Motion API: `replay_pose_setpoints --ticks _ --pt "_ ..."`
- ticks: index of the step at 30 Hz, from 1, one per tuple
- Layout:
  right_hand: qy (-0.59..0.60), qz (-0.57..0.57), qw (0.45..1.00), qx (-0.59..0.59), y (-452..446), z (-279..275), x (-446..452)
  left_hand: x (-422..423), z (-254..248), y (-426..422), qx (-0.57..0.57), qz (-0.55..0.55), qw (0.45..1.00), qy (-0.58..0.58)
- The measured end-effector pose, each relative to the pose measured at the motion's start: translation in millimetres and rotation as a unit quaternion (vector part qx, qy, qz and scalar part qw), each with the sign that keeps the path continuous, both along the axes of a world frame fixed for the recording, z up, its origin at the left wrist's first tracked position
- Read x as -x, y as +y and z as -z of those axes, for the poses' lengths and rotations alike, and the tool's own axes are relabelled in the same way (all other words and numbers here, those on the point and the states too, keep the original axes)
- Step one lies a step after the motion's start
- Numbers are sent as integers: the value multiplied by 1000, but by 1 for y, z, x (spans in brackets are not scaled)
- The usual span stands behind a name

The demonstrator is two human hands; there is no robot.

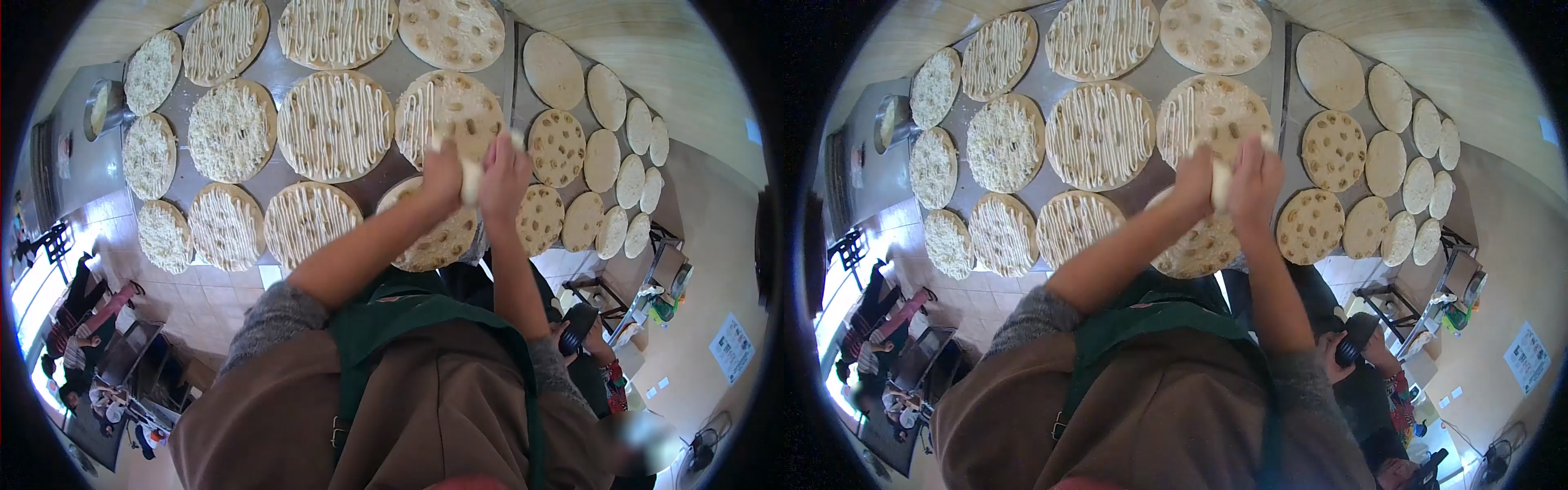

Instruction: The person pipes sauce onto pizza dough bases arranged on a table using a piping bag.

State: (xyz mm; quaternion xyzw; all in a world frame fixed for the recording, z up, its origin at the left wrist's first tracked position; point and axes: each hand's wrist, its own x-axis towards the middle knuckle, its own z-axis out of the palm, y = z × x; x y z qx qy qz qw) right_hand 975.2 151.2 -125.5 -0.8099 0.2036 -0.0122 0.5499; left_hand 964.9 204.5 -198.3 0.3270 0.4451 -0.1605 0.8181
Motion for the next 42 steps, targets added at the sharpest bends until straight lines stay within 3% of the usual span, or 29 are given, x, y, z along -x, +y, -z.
replay_pose_setpoints --ticks 2,4,7,9,12,15,18,19,22,24,25,27,28,31,33,34,35,36,38,39,40,41,42 --pt "36 12 999 -35 -4 2 32 37 -18 12 15 102 993 66" --pt "41 31 994 -97 -1 -1 45 39 -13 6 -5 90 993 70" --pt "6 9 1000 -20 -3 -6 2 3 -13 4 2 60 998 19" --pt "-96 -32 988 115 -4 3 -40 -48 -9 4 -30 58 998 -9" --pt "-105 47 993 -5 7 2 -78 -85 5 -2 -60 41 997 -26" --pt "-95 -58 976 187 -9 7 -49 -57 10 -4 -58 67 996 -23" --pt "41 13 999 6 -14 7 18 16 1 -8 8 28 1000 -4" --pt "69 38 995 -58 -15 7 34 40 3 -9 -10 66 997 24" --pt "70 51 990 -113 -16 2 43 48 14 -15 -34 102 993 47" --pt "18 24 999 -20 -17 5 12 16 -1 -9 -51 117 991 28" --pt "-56 -11 993 107 -22 18 -8 -8 1 -11 -28 81 996 -1" --pt "-107 -4 984 143 -17 23 -47 -56 6 -11 -32 58 998 -9" --pt "-86 40 994 54 -8 11 -63 -72 5 -9 -58 73 996 10" --pt "-89 43 995 15 -7 7 -69 -78 5 -8 -68 93 993 -33" --pt "-89 -13 989 115 -19 17 -39 -43 10 -13 -50 100 994 0" --pt "-53 -9 994 95 -22 16 -16 -18 19 -17 -72 124 990 13" --pt "-17 -4 997 75 -25 16 6 7 13 -15 -24 125 992 8" --pt "55 32 998 -16 -26 10 27 30 4 -20 -33 68 997 20" --pt "67 52 993 -79 -28 7 49 59 -2 -18 9 127 989 73" --pt "73 63 989 -110 -29 6 53 58 9 -23 -25 141 987 68" --pt "60 25 997 -29 -29 0 44 52 26 -31 -59 157 984 64" --pt "43 38 997 -44 -29 1 29 37 19 -28 -92 173 979 58" --pt "23 49 997 -59 -28 4 10 16 12 -28 -56 126 990 14"
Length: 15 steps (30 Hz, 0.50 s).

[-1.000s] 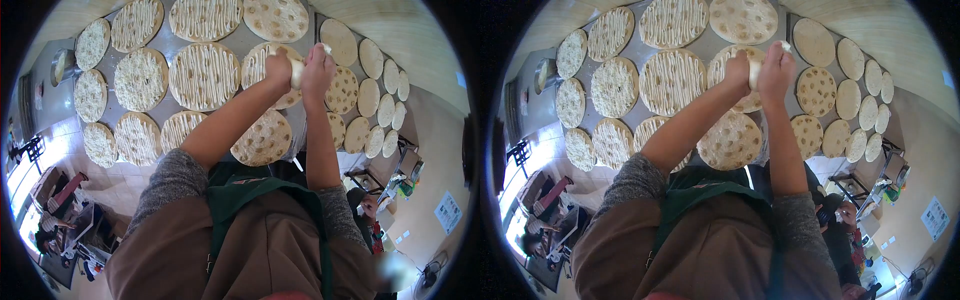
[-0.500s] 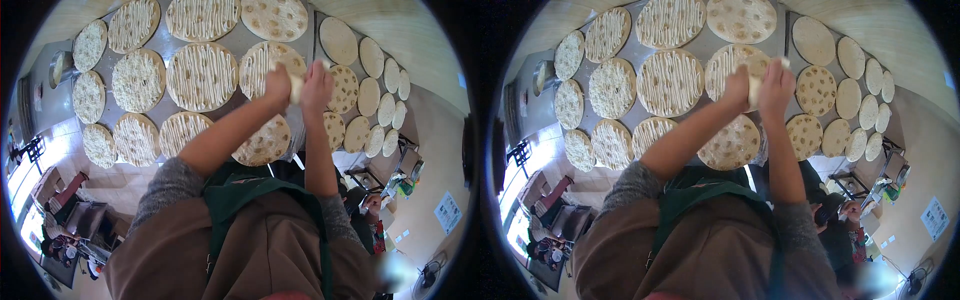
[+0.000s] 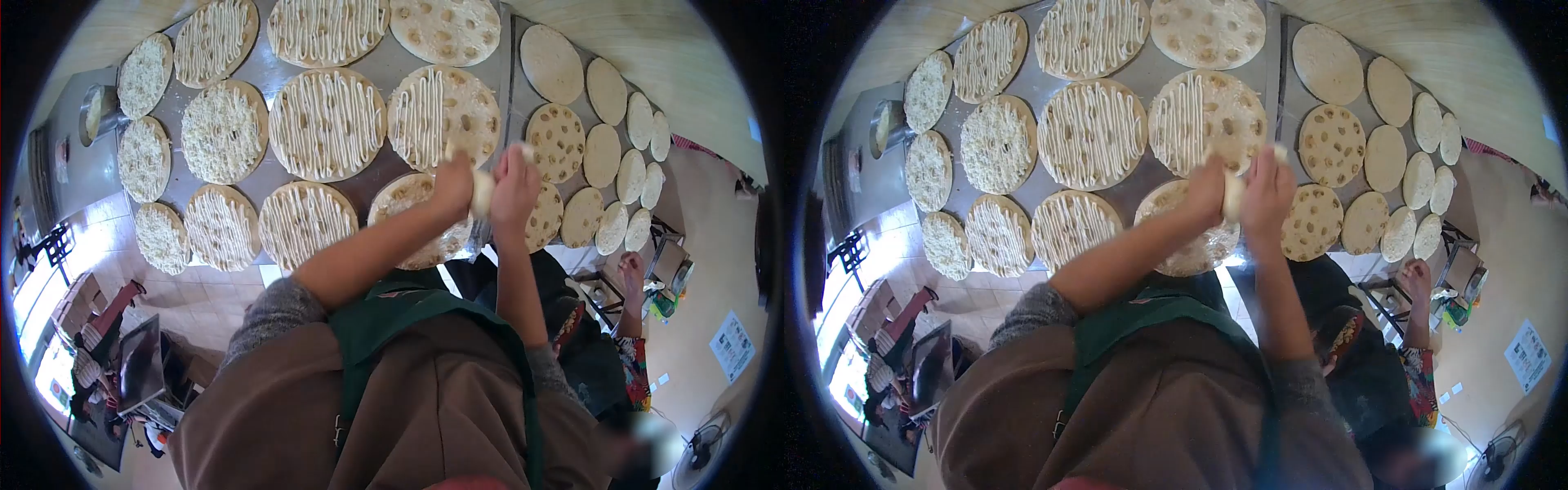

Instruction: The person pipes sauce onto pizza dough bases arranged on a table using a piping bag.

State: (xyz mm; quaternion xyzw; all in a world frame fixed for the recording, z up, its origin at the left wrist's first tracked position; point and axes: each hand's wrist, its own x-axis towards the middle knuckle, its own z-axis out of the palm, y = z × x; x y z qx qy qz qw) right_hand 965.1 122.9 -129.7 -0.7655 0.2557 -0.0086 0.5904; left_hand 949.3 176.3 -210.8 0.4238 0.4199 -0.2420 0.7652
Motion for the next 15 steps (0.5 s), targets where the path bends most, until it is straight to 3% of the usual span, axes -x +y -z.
replay_pose_setpoints --ticks 2,6,9,11,13,15 --pt "-36 -10 999 34 4 0 -46 -49 5 -1 26 -47 998 -46" --pt "-64 -26 994 80 8 -9 -77 -96 -27 13 -15 -19 999 -28" --pt "-69 -67 984 153 -3 2 -46 -58 -5 2 -4 -16 999 -45" --pt "-67 -104 959 256 -15 13 0 -12 -19 8 -4 59 998 -5" --pt "57 17 998 -4 -10 -1 32 31 -9 0 -35 78 996 21" --pt "44 25 999 3 -7 -4 26 32 1 -6 2 47 999 17"
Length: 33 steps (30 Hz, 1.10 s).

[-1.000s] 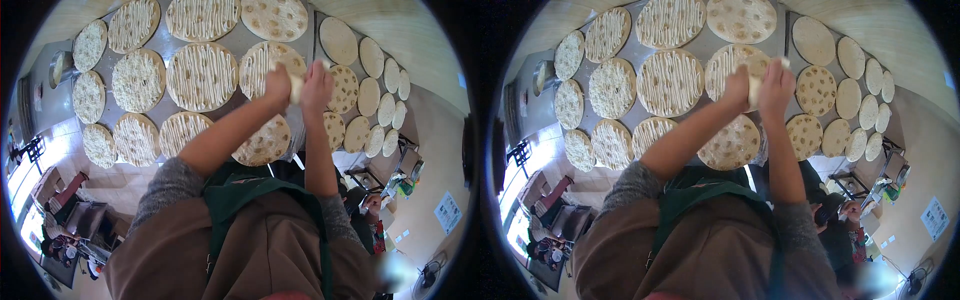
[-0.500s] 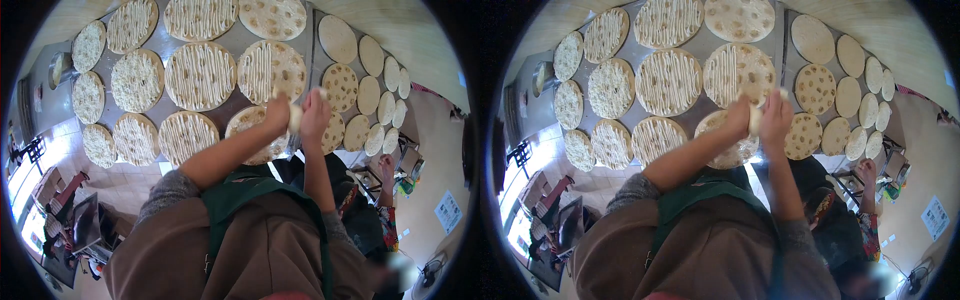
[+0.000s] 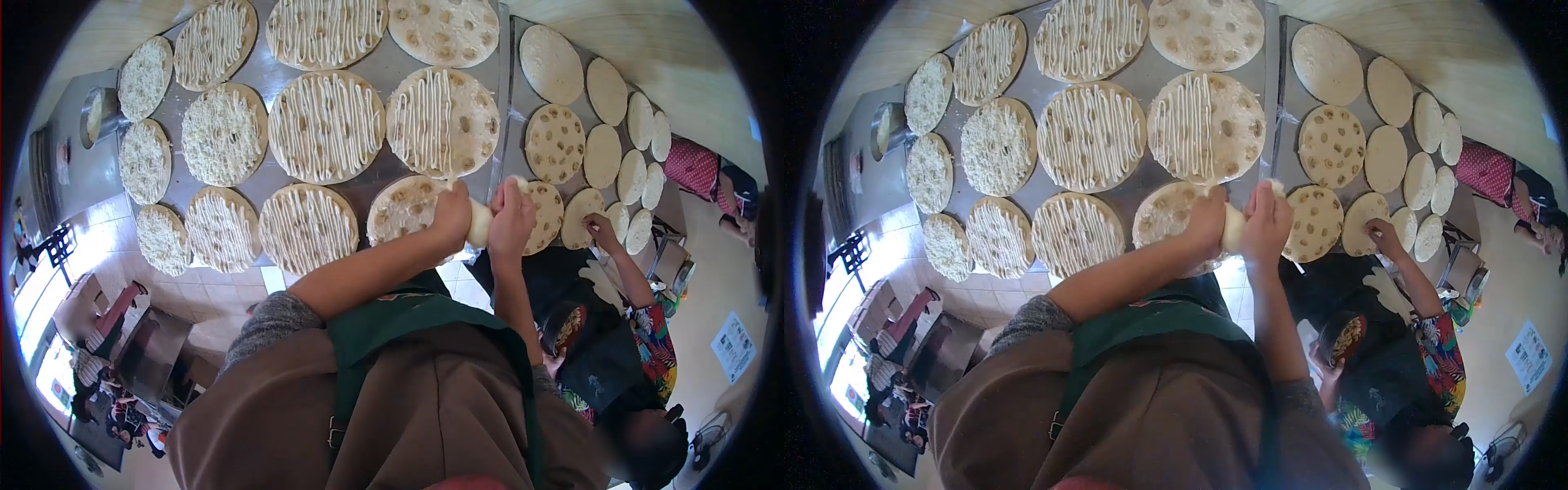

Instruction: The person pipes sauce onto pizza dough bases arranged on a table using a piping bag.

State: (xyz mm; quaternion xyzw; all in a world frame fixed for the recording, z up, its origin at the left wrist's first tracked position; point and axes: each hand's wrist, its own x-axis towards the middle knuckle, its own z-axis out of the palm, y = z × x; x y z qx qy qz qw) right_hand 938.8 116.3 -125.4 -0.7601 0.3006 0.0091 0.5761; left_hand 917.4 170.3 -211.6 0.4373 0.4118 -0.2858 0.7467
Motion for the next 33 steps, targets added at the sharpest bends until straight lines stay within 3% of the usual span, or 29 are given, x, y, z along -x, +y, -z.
replay_pose_setpoints --ticks 5,7,10,12,14,17,19,22,26,29,30,31,32,33 --pt "-96 2 995 37 5 -3 -78 -92 -5 -5 16 -95 993 -65" --pt "-141 -40 989 26 2 -2 -104 -126 -36 5 -26 -88 995 -47" --pt "-120 -45 991 50 -2 -5 -99 -119 -28 1 -8 -78 995 -62" --pt "-101 -78 979 162 -9 1 -63 -80 -8 -7 -35 -35 998 -43" --pt "-26 -11 998 51 -8 -2 -21 -27 8 -12 -25 22 999 -24" --pt "-15 16 995 -101 -19 3 10 0 -2 -17 -20 2 1000 -2" --pt "-27 6 999 -40 -20 2 -8 -18 -22 -10 -10 21 1000 -18" --pt "-83 2 996 45 -8 -3 -66 -79 -10 -13 -42 -18 998 -44" --pt "-135 -11 991 12 -7 -6 -98 -131 -36 -7 -27 -53 997 -48" --pt "-88 2 996 24 -17 0 -72 -89 -6 -21 -24 -19 995 -91" --pt "-66 4 997 30 -21 4 -52 -65 -5 -23 -63 12 994 -89" --pt "-38 7 999 35 -23 3 -30 -40 12 -27 -13 36 998 -54" --pt "-10 9 999 41 -24 1 -12 -14 31 -40 -74 40 996 -13" --pt "-9 16 1000 25 -25 -1 -5 7 42 -43 -53 73 995 -42"
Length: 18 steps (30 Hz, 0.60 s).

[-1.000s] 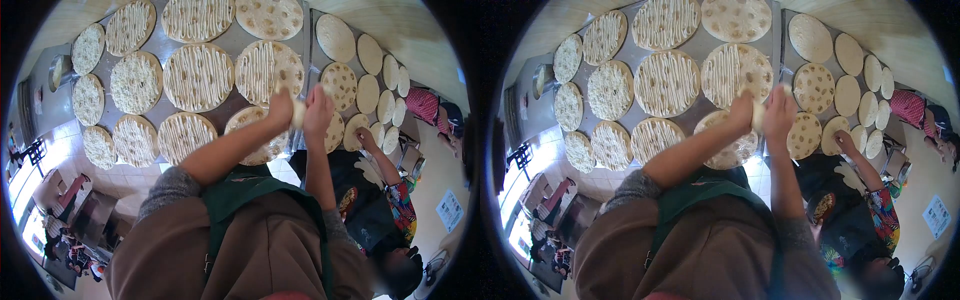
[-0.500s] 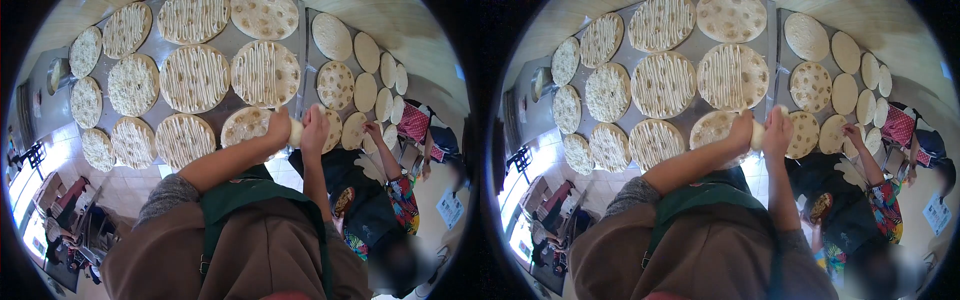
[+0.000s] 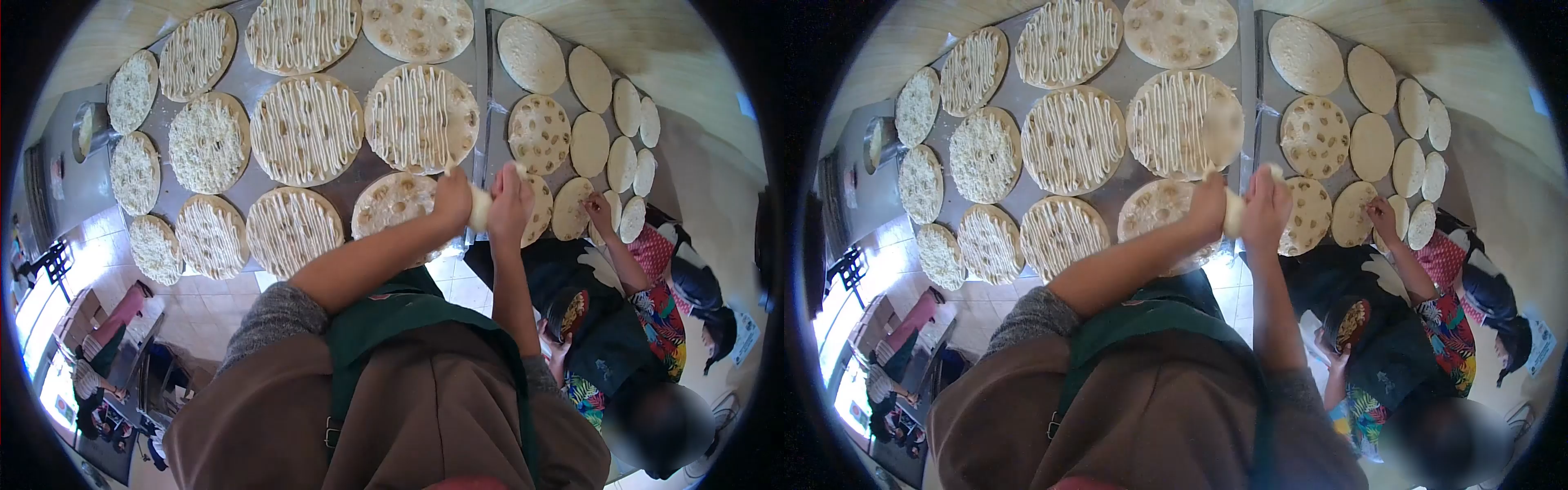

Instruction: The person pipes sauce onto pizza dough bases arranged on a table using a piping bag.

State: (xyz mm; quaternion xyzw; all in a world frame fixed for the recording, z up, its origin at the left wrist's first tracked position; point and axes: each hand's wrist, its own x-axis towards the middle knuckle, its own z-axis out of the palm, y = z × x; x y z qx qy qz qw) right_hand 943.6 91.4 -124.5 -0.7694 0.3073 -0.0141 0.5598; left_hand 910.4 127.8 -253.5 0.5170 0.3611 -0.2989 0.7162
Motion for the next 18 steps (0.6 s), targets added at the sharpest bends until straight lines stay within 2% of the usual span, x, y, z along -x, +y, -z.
replay_pose_setpoints --ticks 3,6,8,11,13,14,15,16,18 --pt "-13 1 1000 -19 -4 -1 3 -21 -59 11 47 -61 996 43" --pt "-75 -28 997 1 -4 -2 -51 -76 -47 10 22 -79 996 -24" --pt "-107 -25 994 -12 2 -5 -82 -116 -63 16 33 -118 992 -28" --pt "-116 -33 993 -6 3 -7 -92 -131 -81 21 23 -126 992 -1" --pt "-112 -75 990 35 -6 -7 -71 -98 -46 8 52 -112 992 -24" --pt "-75 -60 995 31 -10 -3 -54 -81 -38 3 67 -105 992 -37" --pt "-38 -45 998 26 -13 1 -33 -61 -54 10 28 -45 998 -31" --pt "-34 -40 998 17 -14 2 -13 -40 -40 4 40 -39 998 -5" --pt "-26 -36 999 11 -16 4 -1 -24 -52 3 22 -38 999 22"
